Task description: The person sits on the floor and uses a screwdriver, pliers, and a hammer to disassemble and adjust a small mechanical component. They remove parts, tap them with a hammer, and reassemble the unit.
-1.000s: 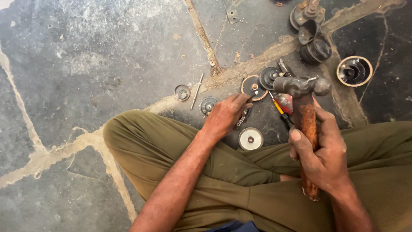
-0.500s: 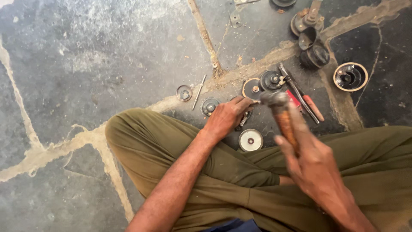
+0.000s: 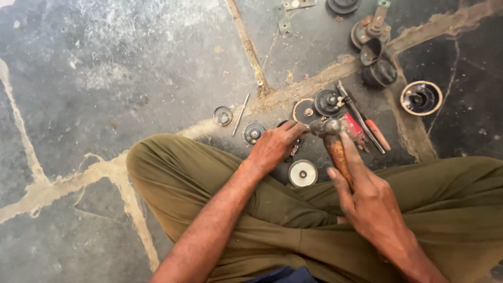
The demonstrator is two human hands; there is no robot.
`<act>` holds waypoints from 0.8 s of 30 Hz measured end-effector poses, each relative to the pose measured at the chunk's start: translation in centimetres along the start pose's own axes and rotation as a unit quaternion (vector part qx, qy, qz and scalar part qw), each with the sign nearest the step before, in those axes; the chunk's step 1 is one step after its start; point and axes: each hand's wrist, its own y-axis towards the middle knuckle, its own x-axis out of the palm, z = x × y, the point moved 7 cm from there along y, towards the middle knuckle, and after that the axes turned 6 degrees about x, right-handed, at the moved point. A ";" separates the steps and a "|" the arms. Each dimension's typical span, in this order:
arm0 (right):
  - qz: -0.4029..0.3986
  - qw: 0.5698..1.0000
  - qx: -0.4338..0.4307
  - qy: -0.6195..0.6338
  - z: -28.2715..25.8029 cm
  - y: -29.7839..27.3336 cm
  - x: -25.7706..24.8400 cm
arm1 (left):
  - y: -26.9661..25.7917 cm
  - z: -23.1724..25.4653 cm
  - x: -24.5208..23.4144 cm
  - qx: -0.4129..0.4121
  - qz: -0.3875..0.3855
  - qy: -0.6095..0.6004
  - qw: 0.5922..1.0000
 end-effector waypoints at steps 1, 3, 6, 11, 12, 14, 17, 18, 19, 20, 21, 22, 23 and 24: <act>0.016 1.000 -0.027 0.002 -1.1 0.3 -0.6 | 0.2 0.0 0.1 -0.006 -0.009 0.008 1.000; 0.038 0.999 -0.032 -0.017 -2.9 0.7 -2.1 | 0.3 -0.1 0.1 -0.005 -0.008 0.017 1.000; 0.063 0.988 0.129 -0.058 -2.3 -0.5 -4.7 | 0.0 -0.2 0.2 0.011 0.008 0.011 1.000; 0.116 0.970 -0.087 -0.194 -2.5 -1.2 -3.3 | 0.4 -0.8 0.3 -0.018 -0.011 -0.001 1.000; 0.123 0.952 -0.167 -0.227 -2.4 -1.5 -2.4 | 0.4 -0.6 0.3 -0.012 -0.006 -0.006 1.000; -0.024 0.990 0.136 -0.013 3.9 0.3 0.8 | 0.5 -0.4 0.3 -0.001 0.004 -0.017 1.000; 0.026 0.994 0.106 0.021 3.6 -0.7 0.1 | -0.8 0.0 -0.3 0.044 0.025 -0.044 0.998; 0.067 0.996 0.057 -0.009 2.5 -1.7 -1.8 | -0.8 0.1 0.5 0.023 0.019 -0.041 0.999; 0.107 0.993 0.006 -0.040 0.9 -2.9 -3.5 | -0.8 0.3 1.3 0.001 0.012 -0.037 0.999; 0.153 0.985 -0.060 -0.061 -1.1 -3.0 -4.7 | -0.2 -0.4 0.7 -0.017 0.012 -0.016 1.000; 0.185 0.981 -0.048 -0.027 -1.9 -2.9 -5.8 | 0.6 -1.1 0.2 -0.026 0.000 -0.002 1.000; 0.205 0.978 -0.024 0.006 -2.3 -3.5 -6.6 | 0.3 -1.2 0.5 -0.044 -0.021 0.003 0.999; 0.225 0.974 0.000 0.038 -2.3 -3.9 -7.1 | -0.2 -1.4 0.9 -0.062 -0.043 0.007 0.997; 0.227 0.973 -0.021 -0.035 -2.9 -3.6 -6.6 | 0.2 -0.7 0.3 -0.008 -0.002 0.024 1.000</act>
